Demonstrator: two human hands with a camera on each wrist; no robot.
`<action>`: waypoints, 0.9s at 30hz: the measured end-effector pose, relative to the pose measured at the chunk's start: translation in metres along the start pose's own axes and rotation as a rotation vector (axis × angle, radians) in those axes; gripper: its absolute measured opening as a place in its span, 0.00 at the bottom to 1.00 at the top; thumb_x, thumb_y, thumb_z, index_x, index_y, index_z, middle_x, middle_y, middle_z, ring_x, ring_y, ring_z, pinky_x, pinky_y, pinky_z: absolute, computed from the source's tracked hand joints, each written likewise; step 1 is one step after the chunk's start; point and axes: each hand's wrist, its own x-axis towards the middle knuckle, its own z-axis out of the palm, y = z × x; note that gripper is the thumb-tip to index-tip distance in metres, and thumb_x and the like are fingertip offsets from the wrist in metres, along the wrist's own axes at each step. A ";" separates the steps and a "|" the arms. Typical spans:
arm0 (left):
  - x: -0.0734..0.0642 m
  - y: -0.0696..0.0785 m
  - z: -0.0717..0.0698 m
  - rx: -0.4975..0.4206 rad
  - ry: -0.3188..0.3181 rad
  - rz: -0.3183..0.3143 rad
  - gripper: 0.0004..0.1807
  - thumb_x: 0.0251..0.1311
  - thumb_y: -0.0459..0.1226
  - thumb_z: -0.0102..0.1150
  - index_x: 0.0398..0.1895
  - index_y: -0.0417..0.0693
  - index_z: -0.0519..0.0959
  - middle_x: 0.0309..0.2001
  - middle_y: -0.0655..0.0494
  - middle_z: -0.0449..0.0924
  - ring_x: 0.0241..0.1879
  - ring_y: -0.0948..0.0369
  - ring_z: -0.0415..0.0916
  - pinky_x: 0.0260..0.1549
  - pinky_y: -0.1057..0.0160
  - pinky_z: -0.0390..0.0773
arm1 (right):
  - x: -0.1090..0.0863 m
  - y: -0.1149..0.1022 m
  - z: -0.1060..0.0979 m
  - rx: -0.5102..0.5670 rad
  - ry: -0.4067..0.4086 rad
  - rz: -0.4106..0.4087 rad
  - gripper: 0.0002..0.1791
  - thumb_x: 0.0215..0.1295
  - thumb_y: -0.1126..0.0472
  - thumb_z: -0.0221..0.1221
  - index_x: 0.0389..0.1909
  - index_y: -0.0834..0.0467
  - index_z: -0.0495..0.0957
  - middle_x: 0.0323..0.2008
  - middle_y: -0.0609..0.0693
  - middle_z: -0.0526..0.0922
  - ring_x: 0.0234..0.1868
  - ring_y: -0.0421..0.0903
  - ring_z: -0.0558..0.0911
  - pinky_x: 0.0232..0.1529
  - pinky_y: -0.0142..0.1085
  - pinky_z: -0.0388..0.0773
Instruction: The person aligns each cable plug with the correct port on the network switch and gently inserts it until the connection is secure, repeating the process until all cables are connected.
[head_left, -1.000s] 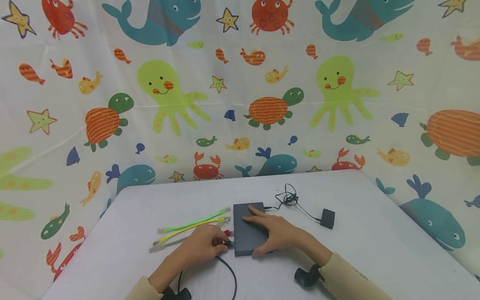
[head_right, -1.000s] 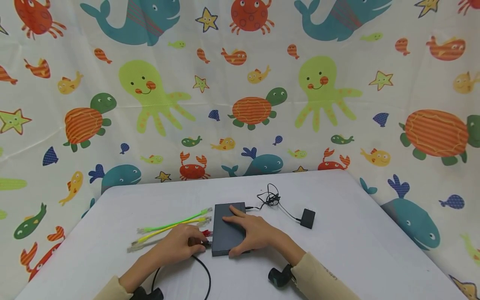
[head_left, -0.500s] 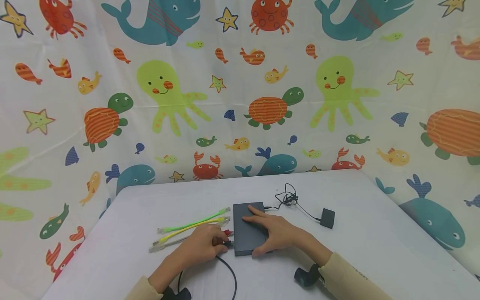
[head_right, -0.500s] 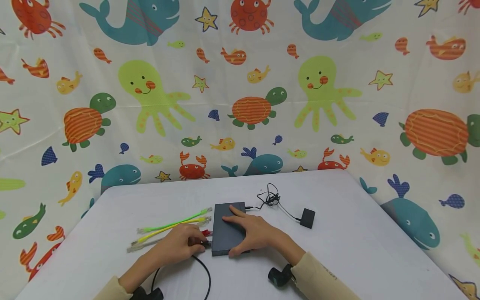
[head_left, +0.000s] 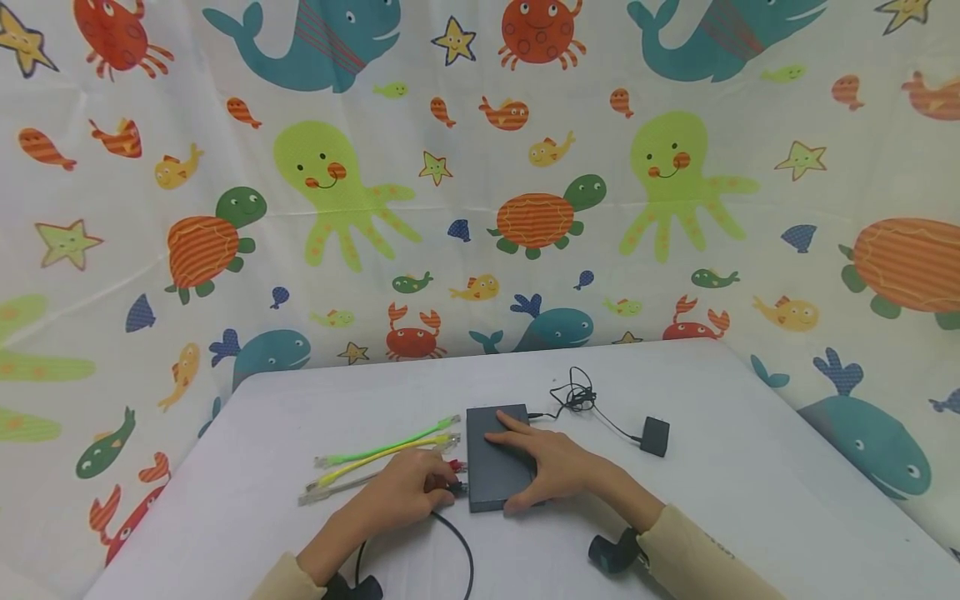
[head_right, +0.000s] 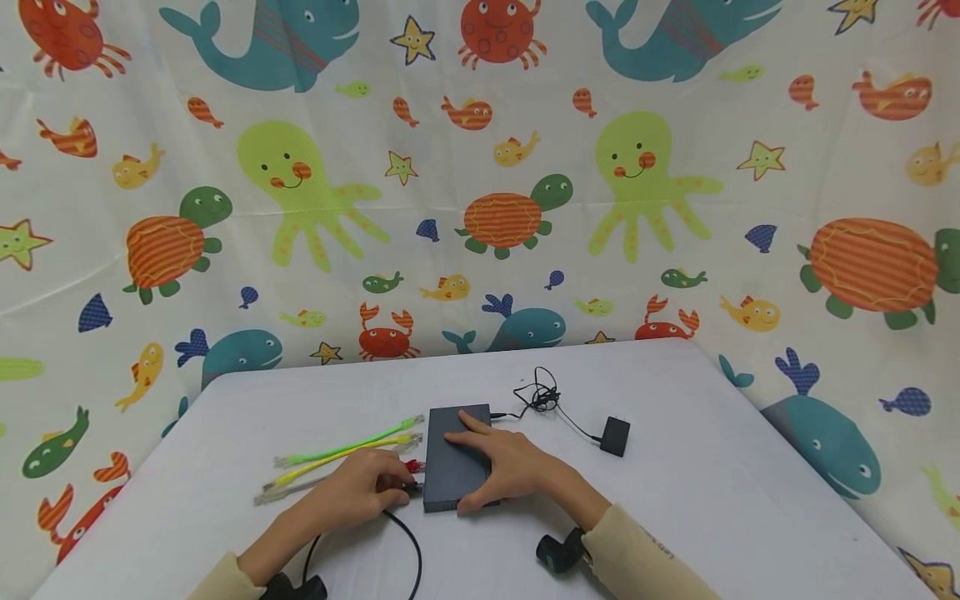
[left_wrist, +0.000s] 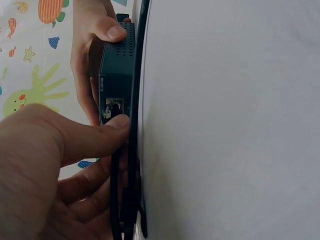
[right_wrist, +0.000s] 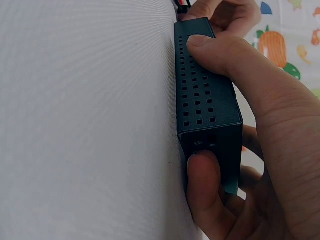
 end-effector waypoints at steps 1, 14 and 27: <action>0.000 0.000 0.000 -0.001 -0.004 -0.007 0.08 0.54 0.39 0.67 0.39 0.55 0.86 0.28 0.73 0.79 0.27 0.72 0.71 0.30 0.71 0.72 | 0.000 0.000 0.000 -0.001 -0.001 0.000 0.52 0.41 0.27 0.66 0.71 0.31 0.58 0.78 0.42 0.46 0.74 0.55 0.60 0.65 0.58 0.65; -0.001 -0.003 -0.001 -0.068 -0.049 -0.051 0.09 0.56 0.43 0.66 0.41 0.57 0.85 0.29 0.73 0.80 0.29 0.71 0.72 0.31 0.71 0.73 | 0.001 0.002 0.000 0.007 -0.014 -0.004 0.53 0.42 0.26 0.65 0.71 0.31 0.56 0.78 0.41 0.44 0.74 0.55 0.59 0.65 0.59 0.64; -0.002 -0.002 -0.003 -0.093 -0.040 -0.022 0.10 0.56 0.42 0.67 0.41 0.55 0.85 0.30 0.71 0.82 0.28 0.73 0.73 0.30 0.71 0.74 | 0.000 0.001 -0.001 0.008 -0.010 -0.008 0.53 0.41 0.26 0.65 0.72 0.31 0.56 0.78 0.41 0.44 0.74 0.54 0.59 0.65 0.58 0.64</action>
